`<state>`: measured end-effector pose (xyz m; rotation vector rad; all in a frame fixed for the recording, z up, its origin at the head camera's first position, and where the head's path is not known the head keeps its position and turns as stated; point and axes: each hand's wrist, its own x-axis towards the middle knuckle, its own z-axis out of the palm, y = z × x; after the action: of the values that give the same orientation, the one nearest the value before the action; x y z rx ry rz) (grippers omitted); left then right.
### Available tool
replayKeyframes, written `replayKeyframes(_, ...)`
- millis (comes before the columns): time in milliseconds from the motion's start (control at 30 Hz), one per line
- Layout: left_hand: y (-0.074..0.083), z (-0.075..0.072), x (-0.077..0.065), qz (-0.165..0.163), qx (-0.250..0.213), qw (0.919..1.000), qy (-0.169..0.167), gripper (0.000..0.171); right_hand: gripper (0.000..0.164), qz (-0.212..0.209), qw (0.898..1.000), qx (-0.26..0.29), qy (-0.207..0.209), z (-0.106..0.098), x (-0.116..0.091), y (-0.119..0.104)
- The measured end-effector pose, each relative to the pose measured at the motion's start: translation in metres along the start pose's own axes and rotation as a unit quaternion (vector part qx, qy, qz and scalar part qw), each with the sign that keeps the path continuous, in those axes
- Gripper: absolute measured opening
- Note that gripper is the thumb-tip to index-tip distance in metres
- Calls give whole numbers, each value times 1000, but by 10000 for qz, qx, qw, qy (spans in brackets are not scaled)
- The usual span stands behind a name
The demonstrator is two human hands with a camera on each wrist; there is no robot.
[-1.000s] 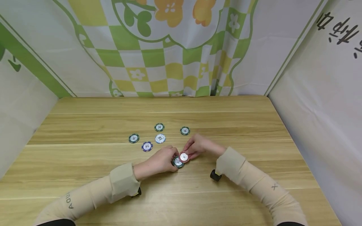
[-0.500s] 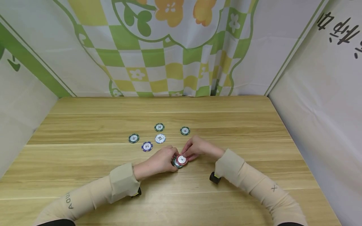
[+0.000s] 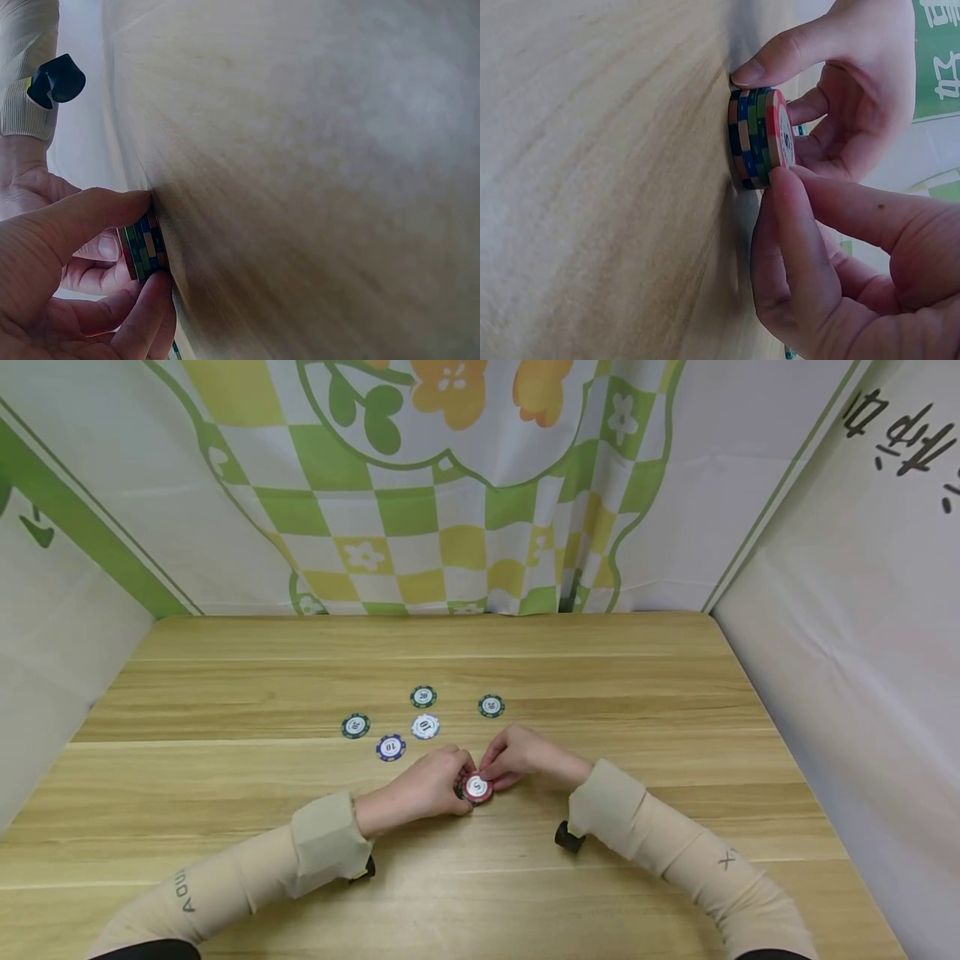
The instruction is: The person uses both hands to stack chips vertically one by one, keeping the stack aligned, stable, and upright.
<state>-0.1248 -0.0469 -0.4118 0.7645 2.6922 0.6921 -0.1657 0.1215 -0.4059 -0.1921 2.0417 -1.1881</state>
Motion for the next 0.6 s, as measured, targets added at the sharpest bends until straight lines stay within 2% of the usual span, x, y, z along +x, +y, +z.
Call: replayKeyframes(600,0,1,0,0,0,10000,11,34,11,112,9998,-50,171,5,-1,-4)
